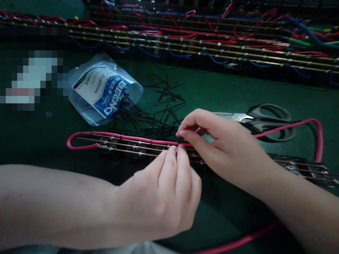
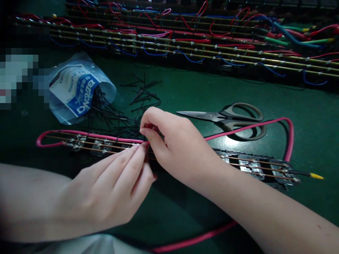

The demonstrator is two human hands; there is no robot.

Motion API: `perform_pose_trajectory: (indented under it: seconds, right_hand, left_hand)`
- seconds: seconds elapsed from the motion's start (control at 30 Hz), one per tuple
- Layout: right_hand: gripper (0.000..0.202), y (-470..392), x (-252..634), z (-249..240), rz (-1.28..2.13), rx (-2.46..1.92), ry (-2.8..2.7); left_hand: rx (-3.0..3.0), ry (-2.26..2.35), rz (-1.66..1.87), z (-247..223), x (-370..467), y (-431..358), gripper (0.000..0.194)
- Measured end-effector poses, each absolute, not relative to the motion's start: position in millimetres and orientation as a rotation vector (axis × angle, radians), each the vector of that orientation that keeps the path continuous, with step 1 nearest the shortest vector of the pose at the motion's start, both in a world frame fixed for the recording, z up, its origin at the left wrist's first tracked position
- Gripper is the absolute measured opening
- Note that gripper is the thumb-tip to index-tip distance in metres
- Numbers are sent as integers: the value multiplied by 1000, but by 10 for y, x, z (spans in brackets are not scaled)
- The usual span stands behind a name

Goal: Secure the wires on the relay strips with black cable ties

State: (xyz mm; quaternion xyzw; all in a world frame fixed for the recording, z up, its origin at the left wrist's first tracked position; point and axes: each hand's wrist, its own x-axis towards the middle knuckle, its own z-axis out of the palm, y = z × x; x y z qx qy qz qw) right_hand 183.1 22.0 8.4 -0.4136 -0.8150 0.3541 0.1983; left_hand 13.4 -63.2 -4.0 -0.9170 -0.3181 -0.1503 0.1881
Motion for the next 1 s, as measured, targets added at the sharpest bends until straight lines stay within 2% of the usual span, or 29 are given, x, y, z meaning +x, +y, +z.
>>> perform_pose_trajectory:
  seconds: [0.47, 0.8, 1.0]
  right_hand:
    - [17, 201, 1821, 88, 922, -1247, -2271]
    - [16, 191, 1820, 90, 869, -1295, -2294]
    - [11, 271, 1843, 120, 1112, -1217, -2250]
  left_hand:
    - [-2570, -973, -468, -16, 149, -591, 13]
    - [-2550, -927, -520, -56, 131, -554, 18]
    - [-2557, -925, -502, -67, 132, -574, 21]
